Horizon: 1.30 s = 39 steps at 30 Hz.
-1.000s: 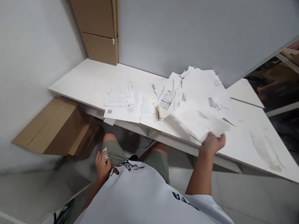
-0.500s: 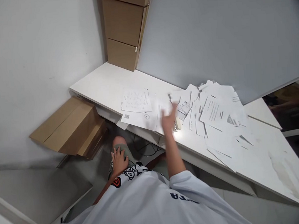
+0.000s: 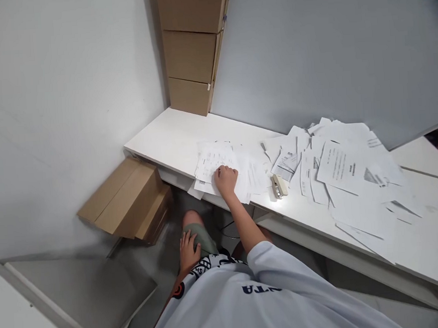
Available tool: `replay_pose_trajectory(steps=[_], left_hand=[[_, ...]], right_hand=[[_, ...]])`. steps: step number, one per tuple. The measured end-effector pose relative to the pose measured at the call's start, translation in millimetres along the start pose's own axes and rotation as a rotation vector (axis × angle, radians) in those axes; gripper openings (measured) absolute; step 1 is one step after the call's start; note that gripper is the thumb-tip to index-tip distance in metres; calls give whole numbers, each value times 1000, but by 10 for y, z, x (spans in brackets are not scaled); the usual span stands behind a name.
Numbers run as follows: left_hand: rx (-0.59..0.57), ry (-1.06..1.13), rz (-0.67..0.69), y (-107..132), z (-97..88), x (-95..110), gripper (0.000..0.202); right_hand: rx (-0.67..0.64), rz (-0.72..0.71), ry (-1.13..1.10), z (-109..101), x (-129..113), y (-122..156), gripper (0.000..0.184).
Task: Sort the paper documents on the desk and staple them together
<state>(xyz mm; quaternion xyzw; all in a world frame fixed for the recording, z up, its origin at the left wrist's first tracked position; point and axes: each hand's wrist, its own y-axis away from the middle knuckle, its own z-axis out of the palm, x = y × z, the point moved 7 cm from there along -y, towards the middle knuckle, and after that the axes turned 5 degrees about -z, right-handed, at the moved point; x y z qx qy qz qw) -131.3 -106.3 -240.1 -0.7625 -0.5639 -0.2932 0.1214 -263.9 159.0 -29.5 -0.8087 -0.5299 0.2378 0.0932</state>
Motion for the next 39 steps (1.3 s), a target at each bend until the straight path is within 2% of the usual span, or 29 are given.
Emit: replay_pose_trajectory(steps=[3,6,8,10,16,19,22,24,27,31,39], left_hand=[[-86,-2,15,-59,32,-7,46],[-133,12,-25,-65,51,-83,49],[-133,30,-51,-31,52,-159,51],[-118,53,-59,22,41,-234,51],[-61,94,-70,131,-37,-342,51],[-79,100,-57,96,-8,-281,51],[-36,115,-42,19,25,-191,48],[-2,132,-25,-27,49,-127,46],[16,140,-2,-61,77,-54,43],[29,123,-14,-51,51,-40,43],[21,110,-75,53,-51,-18,43]], right_hand=[[3,44,-23,-41,62,75,31],[-12,160,-7,-102,271,98,37],[-30,253,4,-133,446,103,53],[-44,313,-14,-153,593,104,60],[-32,344,-78,-239,819,189,53],[-33,181,-132,-255,650,265,47],[-127,-108,-177,-172,204,322,47],[-201,-244,-172,-89,-98,328,54],[-268,-299,-136,9,-348,250,57],[-332,-309,-120,47,-362,142,50],[-423,-319,-132,-29,-296,40,32]])
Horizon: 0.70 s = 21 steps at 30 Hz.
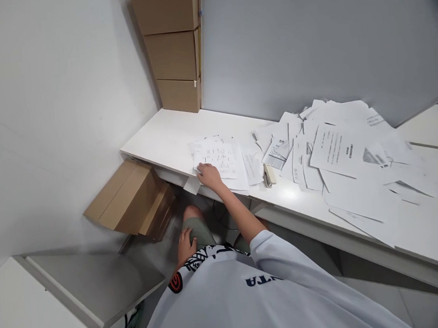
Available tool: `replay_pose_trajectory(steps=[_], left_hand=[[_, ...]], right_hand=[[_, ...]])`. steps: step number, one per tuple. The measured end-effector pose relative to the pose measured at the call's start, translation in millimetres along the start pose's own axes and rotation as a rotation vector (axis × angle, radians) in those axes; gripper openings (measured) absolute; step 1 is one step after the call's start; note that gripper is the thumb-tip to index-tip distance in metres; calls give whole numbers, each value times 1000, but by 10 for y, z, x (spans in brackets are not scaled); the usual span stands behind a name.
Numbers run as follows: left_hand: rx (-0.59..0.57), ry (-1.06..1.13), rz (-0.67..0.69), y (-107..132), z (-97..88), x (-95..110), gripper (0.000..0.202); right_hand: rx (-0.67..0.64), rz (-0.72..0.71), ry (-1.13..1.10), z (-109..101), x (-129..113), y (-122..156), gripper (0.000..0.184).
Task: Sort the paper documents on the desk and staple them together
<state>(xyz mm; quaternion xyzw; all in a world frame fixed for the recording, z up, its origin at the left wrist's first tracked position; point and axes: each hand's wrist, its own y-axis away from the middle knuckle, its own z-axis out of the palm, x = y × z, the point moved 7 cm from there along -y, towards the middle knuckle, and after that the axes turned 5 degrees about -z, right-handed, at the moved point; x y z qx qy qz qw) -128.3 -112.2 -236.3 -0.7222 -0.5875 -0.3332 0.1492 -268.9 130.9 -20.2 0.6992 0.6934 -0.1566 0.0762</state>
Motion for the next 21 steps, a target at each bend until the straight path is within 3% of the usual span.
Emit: replay_pose_trajectory(steps=[5,15,18,21], left_hand=[[-50,-17,6,10,-30,107,42],[-5,11,-8,-102,-106,317,38],[20,89,86,-157,-236,713,33],[63,441,177,-330,-469,1380,34]], right_hand=[[7,14,-4,-52,-51,-65,30],[56,72,-48,-136,66,-22,33],[96,81,-100,-233,117,6,36],[185,32,-303,-325,111,188,37]])
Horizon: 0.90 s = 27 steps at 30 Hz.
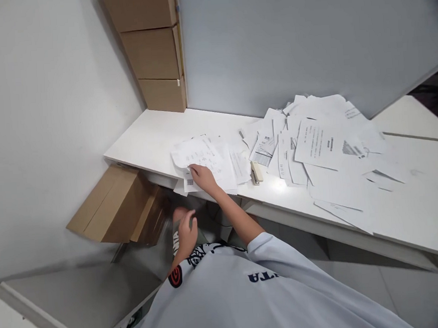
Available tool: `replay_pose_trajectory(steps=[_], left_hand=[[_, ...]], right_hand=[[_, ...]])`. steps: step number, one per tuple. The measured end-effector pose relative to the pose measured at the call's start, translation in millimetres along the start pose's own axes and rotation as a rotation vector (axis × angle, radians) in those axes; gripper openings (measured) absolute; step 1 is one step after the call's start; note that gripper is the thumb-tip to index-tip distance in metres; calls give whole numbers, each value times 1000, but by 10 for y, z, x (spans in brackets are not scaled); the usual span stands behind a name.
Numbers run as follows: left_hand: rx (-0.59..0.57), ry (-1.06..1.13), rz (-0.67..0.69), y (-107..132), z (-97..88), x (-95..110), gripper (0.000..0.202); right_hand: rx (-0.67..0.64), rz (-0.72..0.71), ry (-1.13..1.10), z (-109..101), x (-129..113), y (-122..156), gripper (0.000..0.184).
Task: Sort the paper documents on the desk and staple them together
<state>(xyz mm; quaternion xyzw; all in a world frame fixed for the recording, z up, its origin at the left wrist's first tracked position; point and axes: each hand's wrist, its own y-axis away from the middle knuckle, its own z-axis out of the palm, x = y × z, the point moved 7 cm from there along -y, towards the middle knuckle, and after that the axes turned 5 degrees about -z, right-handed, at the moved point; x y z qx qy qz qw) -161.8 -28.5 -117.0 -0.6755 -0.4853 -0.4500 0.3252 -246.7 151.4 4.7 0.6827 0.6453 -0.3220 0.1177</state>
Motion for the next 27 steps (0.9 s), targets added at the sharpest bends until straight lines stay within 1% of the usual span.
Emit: replay_pose_trajectory(steps=[1,3,4,6,7,9,12,14,16,18,20,22,24,27], left_hand=[[10,195,-19,-123,33,202,42],[-6,586,-117,-354,124,520,58],[-5,722,-160,-445,156,640,63],[52,862,-203,-560,148,784,63],[79,881,-213,-583,132,808,60],[99,873,-239,-581,127,783,58],[49,854,-292,-527,233,681,57],[44,870,-317,-491,315,629,55],[58,907,-358,-455,383,589,53],[53,953,-427,-410,439,547,50],[21,991,-495,-360,476,508,47],[27,998,-522,-312,457,467,46],[73,978,-516,-270,399,432,47],[136,935,-526,-201,330,397,49]], right_hand=[[30,-19,-86,-35,-13,103,37],[77,-56,-212,-92,-31,369,35],[92,-81,-246,-118,-40,519,35],[103,-163,-267,-172,-71,819,34],[101,-216,-260,-201,-90,957,35],[96,-309,-226,-259,-116,1188,36],[112,-373,-184,-305,-118,1439,36],[136,-410,-196,-270,-141,1591,38],[194,-423,-255,-200,-156,1748,41],[302,-349,-347,-141,-91,1886,40],[435,-186,-407,-120,81,1996,33],[544,-11,-399,-146,299,2083,26],[597,121,-367,-195,507,2142,23],[599,237,-381,-215,755,2200,23]])
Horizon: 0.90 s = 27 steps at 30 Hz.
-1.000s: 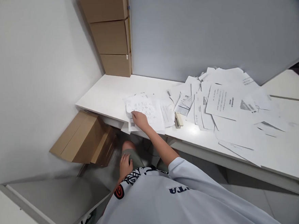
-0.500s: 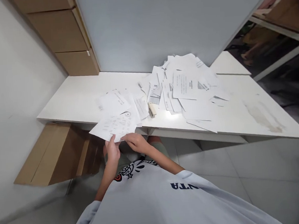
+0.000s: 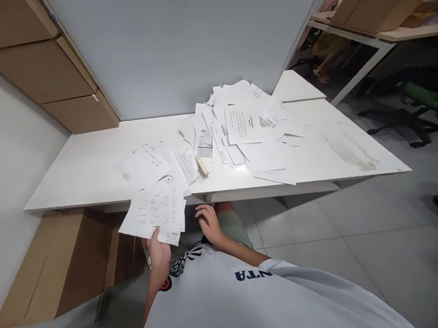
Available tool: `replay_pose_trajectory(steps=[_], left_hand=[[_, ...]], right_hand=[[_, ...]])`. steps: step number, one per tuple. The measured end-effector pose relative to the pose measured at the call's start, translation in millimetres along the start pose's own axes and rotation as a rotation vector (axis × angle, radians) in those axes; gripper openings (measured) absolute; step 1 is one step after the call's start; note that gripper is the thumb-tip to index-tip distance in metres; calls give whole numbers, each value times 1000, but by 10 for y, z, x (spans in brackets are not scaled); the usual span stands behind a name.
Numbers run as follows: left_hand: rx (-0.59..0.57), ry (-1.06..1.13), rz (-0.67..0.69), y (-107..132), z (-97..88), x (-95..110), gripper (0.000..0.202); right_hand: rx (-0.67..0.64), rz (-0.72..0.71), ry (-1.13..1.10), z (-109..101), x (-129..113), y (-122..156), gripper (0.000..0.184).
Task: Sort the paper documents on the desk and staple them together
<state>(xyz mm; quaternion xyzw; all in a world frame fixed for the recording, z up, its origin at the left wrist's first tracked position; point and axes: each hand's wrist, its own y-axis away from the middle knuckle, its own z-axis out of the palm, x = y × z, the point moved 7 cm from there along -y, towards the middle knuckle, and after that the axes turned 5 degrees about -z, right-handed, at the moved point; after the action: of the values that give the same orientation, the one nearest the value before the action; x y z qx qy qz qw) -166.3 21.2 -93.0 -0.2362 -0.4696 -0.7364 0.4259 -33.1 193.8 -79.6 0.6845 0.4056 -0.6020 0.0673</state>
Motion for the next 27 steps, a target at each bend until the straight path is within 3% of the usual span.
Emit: replay_pose_trajectory(steps=[3,8,11,14,18,23,27], left_hand=[[13,-30,8,56,-21,4,49],[-29,-88,59,122,41,27,52],[-20,-114,79,145,94,36,52],[-28,-117,109,183,177,64,52],[-89,-108,128,259,303,94,54],[-185,-137,168,306,417,114,59],[-227,-83,216,232,432,222,60]], right_hand=[[-20,88,-16,-5,170,29,23],[-159,255,-205,178,284,76,23],[-295,382,-495,326,183,49,23],[-399,424,-777,417,-69,-28,29],[-308,442,-920,416,-245,-170,42],[-161,534,-913,430,-82,-268,52],[-87,489,-789,311,47,-396,46]])
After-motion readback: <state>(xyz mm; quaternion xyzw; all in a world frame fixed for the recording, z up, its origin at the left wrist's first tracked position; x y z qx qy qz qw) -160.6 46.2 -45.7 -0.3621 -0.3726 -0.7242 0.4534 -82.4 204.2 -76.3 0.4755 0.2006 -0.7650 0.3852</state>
